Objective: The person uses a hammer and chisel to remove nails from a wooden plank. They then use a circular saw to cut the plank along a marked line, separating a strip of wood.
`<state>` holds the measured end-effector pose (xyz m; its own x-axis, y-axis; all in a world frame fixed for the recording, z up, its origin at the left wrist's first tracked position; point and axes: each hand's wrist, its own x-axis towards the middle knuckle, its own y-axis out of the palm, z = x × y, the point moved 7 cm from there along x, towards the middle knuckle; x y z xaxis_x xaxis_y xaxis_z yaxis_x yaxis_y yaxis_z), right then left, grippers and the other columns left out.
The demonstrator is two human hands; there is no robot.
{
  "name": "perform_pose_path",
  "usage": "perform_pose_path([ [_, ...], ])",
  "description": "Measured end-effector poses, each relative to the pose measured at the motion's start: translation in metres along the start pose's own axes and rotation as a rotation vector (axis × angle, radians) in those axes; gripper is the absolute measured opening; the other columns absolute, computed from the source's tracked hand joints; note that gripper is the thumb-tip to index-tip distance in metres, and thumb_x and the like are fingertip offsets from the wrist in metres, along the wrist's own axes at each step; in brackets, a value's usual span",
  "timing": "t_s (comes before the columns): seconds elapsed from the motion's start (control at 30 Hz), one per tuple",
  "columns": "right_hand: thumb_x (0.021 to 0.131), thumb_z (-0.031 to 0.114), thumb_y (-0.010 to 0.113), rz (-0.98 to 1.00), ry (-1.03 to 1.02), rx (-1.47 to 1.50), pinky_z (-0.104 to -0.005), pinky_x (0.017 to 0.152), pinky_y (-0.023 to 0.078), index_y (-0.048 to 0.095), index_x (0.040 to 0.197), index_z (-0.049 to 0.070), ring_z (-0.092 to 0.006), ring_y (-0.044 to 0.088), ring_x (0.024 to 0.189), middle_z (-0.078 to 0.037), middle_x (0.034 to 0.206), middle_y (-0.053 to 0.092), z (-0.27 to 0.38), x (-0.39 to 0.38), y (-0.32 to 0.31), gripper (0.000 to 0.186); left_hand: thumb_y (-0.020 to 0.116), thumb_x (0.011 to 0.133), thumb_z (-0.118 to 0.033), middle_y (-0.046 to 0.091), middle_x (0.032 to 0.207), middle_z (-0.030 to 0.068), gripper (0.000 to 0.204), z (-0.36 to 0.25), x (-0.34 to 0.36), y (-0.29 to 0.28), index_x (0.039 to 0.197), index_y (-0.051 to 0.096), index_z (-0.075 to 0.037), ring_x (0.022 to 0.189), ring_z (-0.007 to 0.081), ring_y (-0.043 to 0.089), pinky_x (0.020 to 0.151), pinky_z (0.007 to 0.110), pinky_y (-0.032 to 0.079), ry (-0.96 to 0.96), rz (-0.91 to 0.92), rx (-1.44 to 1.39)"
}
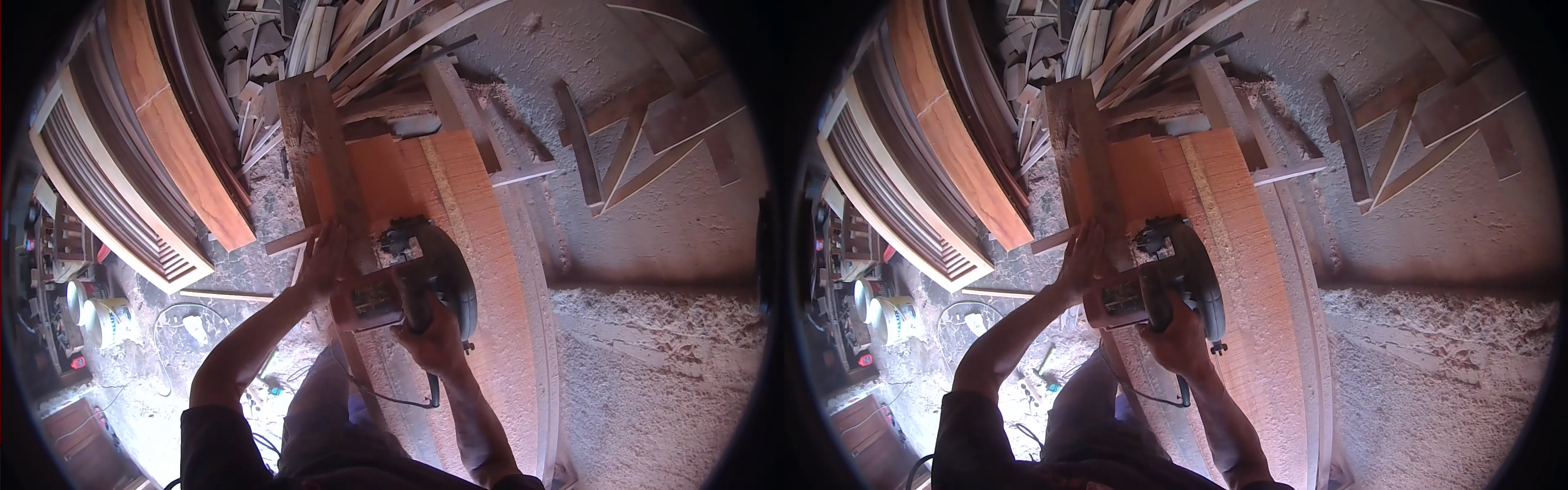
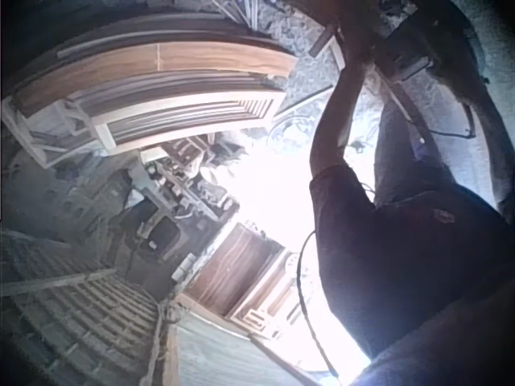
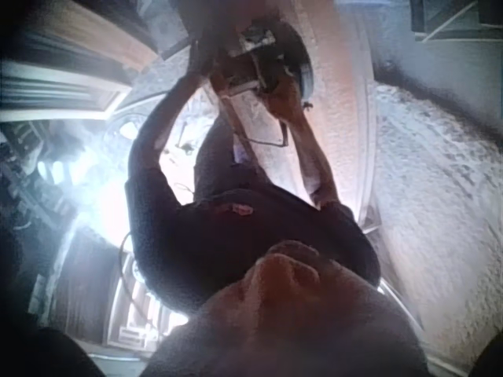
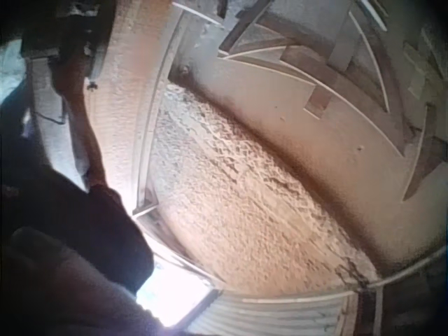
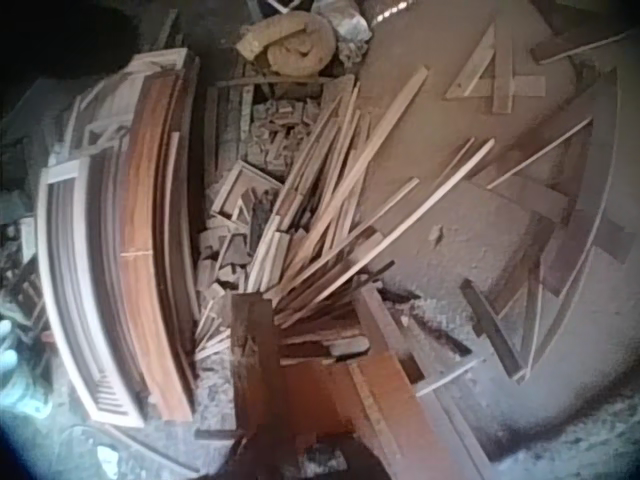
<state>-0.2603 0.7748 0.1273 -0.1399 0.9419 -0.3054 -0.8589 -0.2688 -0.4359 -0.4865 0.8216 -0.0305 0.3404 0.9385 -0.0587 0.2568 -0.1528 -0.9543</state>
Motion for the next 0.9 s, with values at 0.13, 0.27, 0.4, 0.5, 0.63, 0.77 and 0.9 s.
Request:
perform_pose_path([
  [0.13,0.075,0.006,0.084,-0.007,-0.008,0.007,-0.0346,0.07,0.052,0.065,0.102,0.001,-0.0141,0.063,0.075,-0.006,0.08,0.067,0.01,0.014,0.003,0.033,0.069,0.091,-0.043,0.013,0.17,0.0264,0.101,0.006,0.006,0.011,0.162,0.016,0.006,0.16,0.039,0.01,0.127,0.054,0.011,-0.036,0.025,-0.046],
  [0.27,0.075,0.006,0.084,0.013,0.03,0.017,-0.0338,0.07,0.052,0.066,0.104,0.001,-0.0131,0.063,0.075,-0.005,0.08,0.067,0.014,0.026,0.005,0.034,0.063,0.094,-0.039,0.013,0.17,0.0265,0.088,0.006,0.003,0.015,0.159,0.024,0.007,0.161,0.0408,0.006,0.127,0.057,0.009,0.031,-0.008,-0.014],
  [0.4,0.076,0.017,0.083,0.059,0.036,-0.027,-0.0468,0.081,0.057,0.062,0.124,0.0,-0.0424,0.074,0.097,-0.026,0.098,0.073,0.016,0.035,0.007,0.055,0.061,0.093,-0.039,0.014,0.17,0.0281,0.082,0.003,-0.004,0.01,0.157,0.034,0.004,0.16,0.0438,0.005,0.126,0.06,0.009,0.096,-0.066,-0.077],
  [0.5,0.076,0.018,0.083,0.051,0.036,-0.026,-0.0461,0.079,0.057,0.063,0.123,0.0,-0.0416,0.074,0.094,-0.025,0.096,0.073,0.017,0.04,0.008,0.054,0.055,0.099,-0.039,0.008,0.172,0.025,0.089,0.002,-0.005,0.002,0.165,0.011,0.001,0.162,0.0377,0.003,0.127,0.056,0.004,0.081,-0.095,-0.159],
  [0.63,0.076,0.018,0.084,0.044,0.025,-0.038,-0.0457,0.078,0.057,0.063,0.122,0.0,-0.0401,0.074,0.089,-0.023,0.092,0.073,0.021,0.045,0.008,0.053,0.052,0.1,-0.036,0.01,0.172,0.025,0.083,-0.002,-0.004,-0.006,0.165,0.016,0.001,0.162,0.0372,0.003,0.127,0.056,0.004,0.066,-0.09,-0.214],
  [0.77,0.077,0.018,0.085,0.054,0.023,-0.042,-0.0435,0.075,0.057,0.064,0.119,-0.001,-0.0336,0.074,0.082,-0.02,0.09,0.072,0.018,0.045,0.008,0.051,0.05,0.1,-0.035,0.012,0.173,0.0224,0.08,-0.003,-0.002,-0.009,0.164,0.018,0.001,0.162,0.0367,0.005,0.127,0.056,0.002,0.034,-0.046,-0.197],
  [0.9,0.077,0.013,0.085,0.063,0.091,0.025,-0.0342,0.069,0.056,0.064,0.116,-0.002,-0.0144,0.067,0.075,-0.008,0.085,0.069,0.006,0.043,0.011,0.046,0.055,0.097,-0.035,0.012,0.173,0.0214,0.085,-0.003,-0.001,-0.011,0.164,0.018,0.001,0.162,0.035,0.006,0.127,0.058,0.003,-0.01,-0.059,-0.322],
])
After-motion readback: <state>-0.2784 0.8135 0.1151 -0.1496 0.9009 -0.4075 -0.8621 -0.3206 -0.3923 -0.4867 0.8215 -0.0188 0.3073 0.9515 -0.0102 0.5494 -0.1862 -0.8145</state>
